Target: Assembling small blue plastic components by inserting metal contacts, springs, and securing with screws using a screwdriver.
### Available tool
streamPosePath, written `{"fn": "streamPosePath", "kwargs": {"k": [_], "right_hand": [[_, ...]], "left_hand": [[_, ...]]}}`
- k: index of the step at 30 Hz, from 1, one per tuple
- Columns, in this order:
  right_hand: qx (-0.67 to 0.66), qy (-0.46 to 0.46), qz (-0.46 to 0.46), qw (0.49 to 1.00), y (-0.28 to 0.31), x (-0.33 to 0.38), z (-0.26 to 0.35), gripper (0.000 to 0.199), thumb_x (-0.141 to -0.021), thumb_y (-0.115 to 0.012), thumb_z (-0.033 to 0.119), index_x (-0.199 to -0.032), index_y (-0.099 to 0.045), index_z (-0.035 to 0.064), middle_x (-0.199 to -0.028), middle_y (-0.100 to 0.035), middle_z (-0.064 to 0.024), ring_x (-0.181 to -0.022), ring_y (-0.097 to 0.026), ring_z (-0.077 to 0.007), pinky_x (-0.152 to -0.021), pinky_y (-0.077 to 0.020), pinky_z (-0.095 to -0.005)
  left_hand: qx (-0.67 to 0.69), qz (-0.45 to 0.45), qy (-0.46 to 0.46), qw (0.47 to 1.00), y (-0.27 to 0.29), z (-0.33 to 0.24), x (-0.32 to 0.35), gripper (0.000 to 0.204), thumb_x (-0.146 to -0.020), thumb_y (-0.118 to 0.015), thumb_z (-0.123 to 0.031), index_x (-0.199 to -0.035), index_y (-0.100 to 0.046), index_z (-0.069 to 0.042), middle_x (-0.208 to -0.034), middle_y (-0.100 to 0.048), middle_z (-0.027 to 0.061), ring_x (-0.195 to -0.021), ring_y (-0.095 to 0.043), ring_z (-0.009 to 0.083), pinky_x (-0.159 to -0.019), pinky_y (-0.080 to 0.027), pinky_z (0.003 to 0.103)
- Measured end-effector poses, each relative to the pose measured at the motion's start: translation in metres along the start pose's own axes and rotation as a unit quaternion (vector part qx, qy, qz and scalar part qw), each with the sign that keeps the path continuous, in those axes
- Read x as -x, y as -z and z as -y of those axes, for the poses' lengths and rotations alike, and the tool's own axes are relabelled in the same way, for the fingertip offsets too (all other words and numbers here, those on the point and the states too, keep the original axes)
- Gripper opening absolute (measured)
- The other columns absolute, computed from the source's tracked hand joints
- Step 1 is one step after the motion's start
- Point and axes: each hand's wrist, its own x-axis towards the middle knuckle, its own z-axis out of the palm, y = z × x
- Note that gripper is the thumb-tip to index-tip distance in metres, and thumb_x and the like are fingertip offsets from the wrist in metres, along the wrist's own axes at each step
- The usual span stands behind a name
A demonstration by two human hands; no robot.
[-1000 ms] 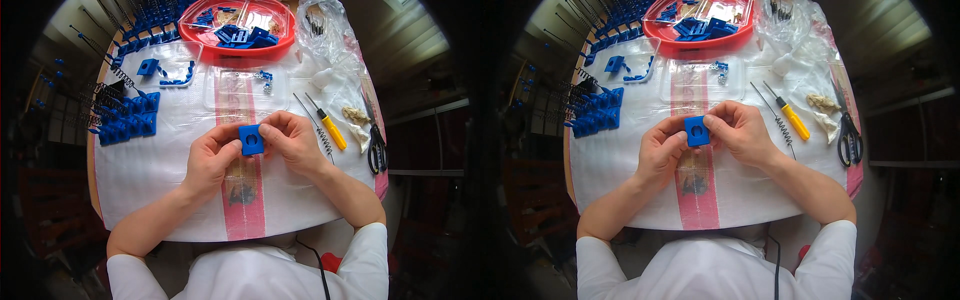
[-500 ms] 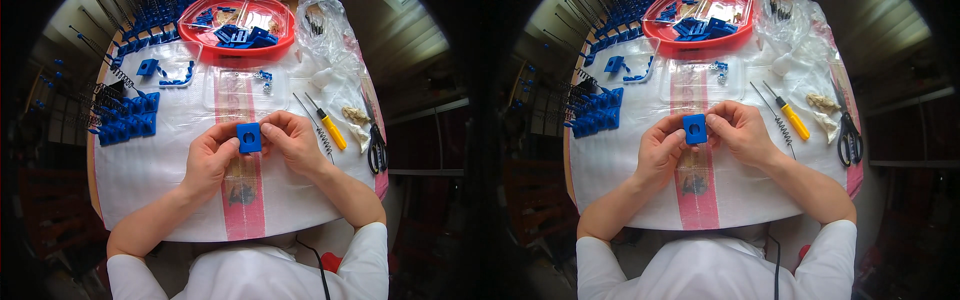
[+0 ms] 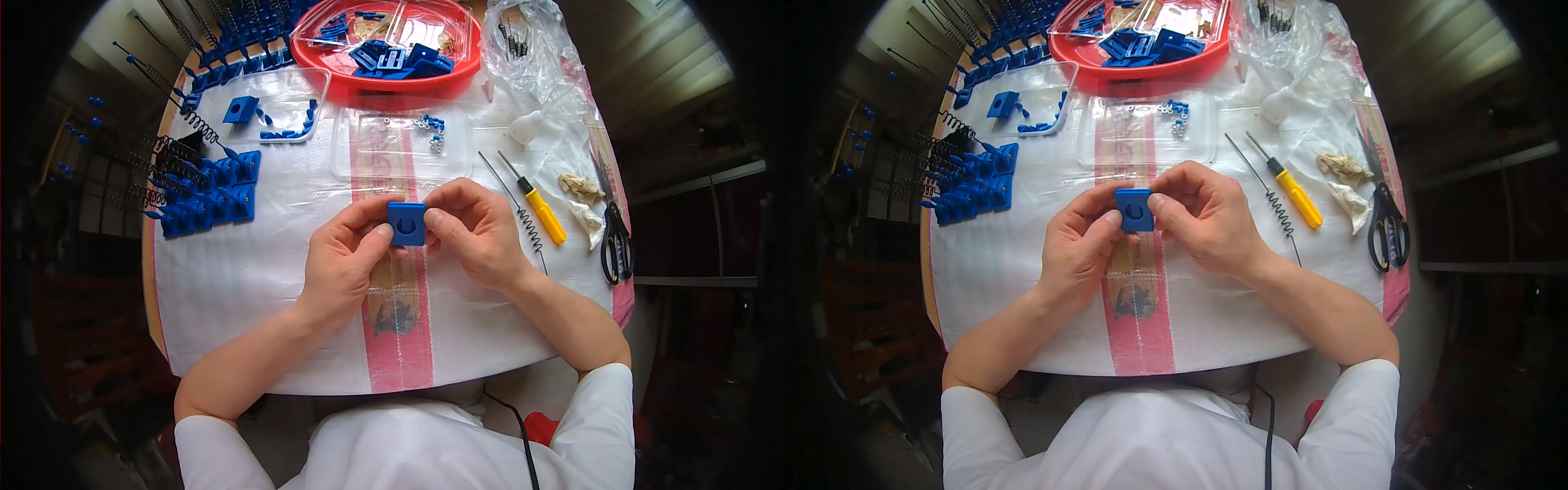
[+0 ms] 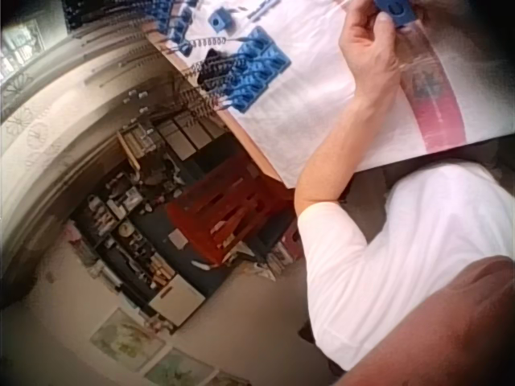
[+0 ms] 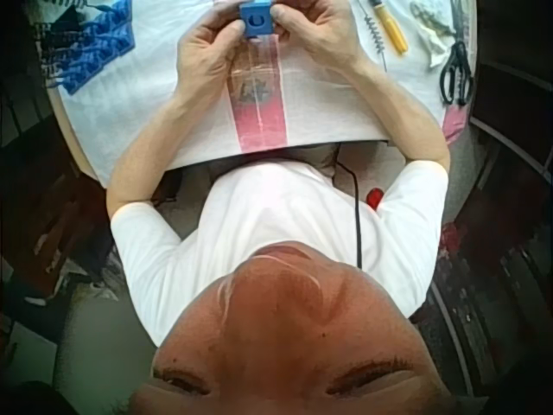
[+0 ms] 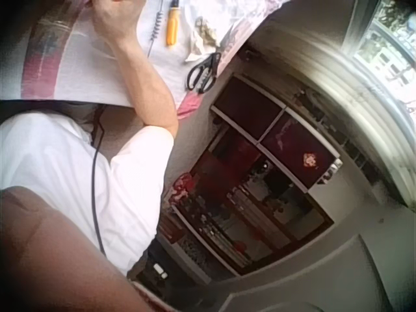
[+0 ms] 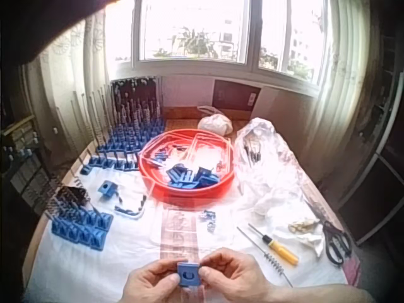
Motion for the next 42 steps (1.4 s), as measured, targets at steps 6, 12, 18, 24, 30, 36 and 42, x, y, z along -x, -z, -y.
{"fn": "streamPosePath", "kwargs": {"k": [6, 12, 18, 24, 30, 36, 42], "right_hand": [[0.008, -0.031, 0.005, 0.999, 0.004, -0.001, -0.002, 0.014, -0.093, -0.062, 0.012, -0.097, -0.06, -0.0012, -0.086, -0.064, -0.0034, -0.071, -0.062, -0.0073, -0.06, -0.0523, -0.0216], [0.1, 0.057, -0.017, 0.993, 0.003, 0.002, -0.004, 0.012, -0.09, -0.064, 0.008, -0.094, -0.06, -0.0022, -0.081, -0.065, -0.0048, -0.068, -0.062, -0.0085, -0.058, -0.051, -0.0239], [0.271, 0.155, 0.011, 0.95, 0.002, 0.003, 0.006, 0.01, -0.084, -0.066, 0.007, -0.085, -0.061, -0.0017, -0.07, -0.064, -0.0079, -0.062, -0.062, -0.012, -0.053, -0.0494, -0.027], [0.313, 0.2, 0.031, 0.928, 0.002, 0.003, 0.004, 0.014, -0.08, -0.065, 0.008, -0.072, -0.055, 0.0006, -0.061, -0.054, -0.0111, -0.051, -0.055, -0.0222, -0.048, -0.0425, -0.034], [0.316, 0.183, 0.049, 0.93, 0.001, 0.004, 0.006, 0.018, -0.079, -0.062, 0.01, -0.068, -0.051, 0.002, -0.06, -0.049, -0.0133, -0.051, -0.05, -0.0287, -0.049, -0.0389, -0.0388], [0.324, 0.214, 0.068, 0.919, 0.002, 0.003, 0.004, 0.019, -0.078, -0.061, 0.009, -0.066, -0.048, 0.0027, -0.059, -0.046, -0.0131, -0.052, -0.048, -0.0307, -0.049, -0.0381, -0.0407], [0.326, 0.236, 0.069, 0.913, 0.001, 0.003, 0.002, 0.018, -0.077, -0.06, 0.009, -0.066, -0.047, 0.0028, -0.059, -0.047, -0.0129, -0.052, -0.049, -0.0308, -0.049, -0.0382, -0.0412]], "left_hand": [[-0.004, 0.007, -0.001, 1.0, 0.0, 0.001, 0.0, 0.034, -0.096, -0.053, -0.004, -0.13, -0.053, 0.001, -0.117, -0.062, 0.0084, -0.099, -0.062, 0.0128, -0.084, -0.054, 0.028], [0.0, 0.017, -0.013, 1.0, -0.001, 0.002, 0.0, 0.033, -0.096, -0.054, -0.003, -0.129, -0.054, 0.0, -0.112, -0.064, 0.0069, -0.097, -0.062, 0.0109, -0.085, -0.052, 0.026], [-0.001, 0.024, -0.037, 0.999, 0.0, 0.004, 0.001, 0.031, -0.097, -0.053, -0.002, -0.128, -0.057, -0.001, -0.103, -0.065, 0.0041, -0.09, -0.062, 0.0073, -0.081, -0.052, 0.023], [-0.019, 0.038, -0.057, 0.997, -0.002, 0.004, 0.0, 0.03, -0.096, -0.055, -0.002, -0.126, -0.058, -0.001, -0.108, -0.063, 0.0049, -0.094, -0.062, 0.0096, -0.084, -0.053, 0.025], [-0.017, 0.038, -0.053, 0.998, -0.002, 0.004, 0.001, 0.026, -0.095, -0.058, -0.004, -0.121, -0.062, -0.001, -0.109, -0.061, 0.0046, -0.095, -0.061, 0.0106, -0.085, -0.053, 0.026], [0.012, 0.054, -0.039, 0.998, -0.001, 0.001, 0.002, 0.018, -0.094, -0.06, -0.005, -0.111, -0.065, 0.0, -0.113, -0.056, 0.0054, -0.099, -0.06, 0.0119, -0.088, -0.051, 0.027], [-0.002, 0.057, -0.049, 0.997, 0.001, 0.001, 0.001, 0.016, -0.094, -0.06, -0.005, -0.109, -0.065, 0.0, -0.112, -0.056, 0.005, -0.099, -0.059, 0.0115, -0.087, -0.05, 0.027]]}}
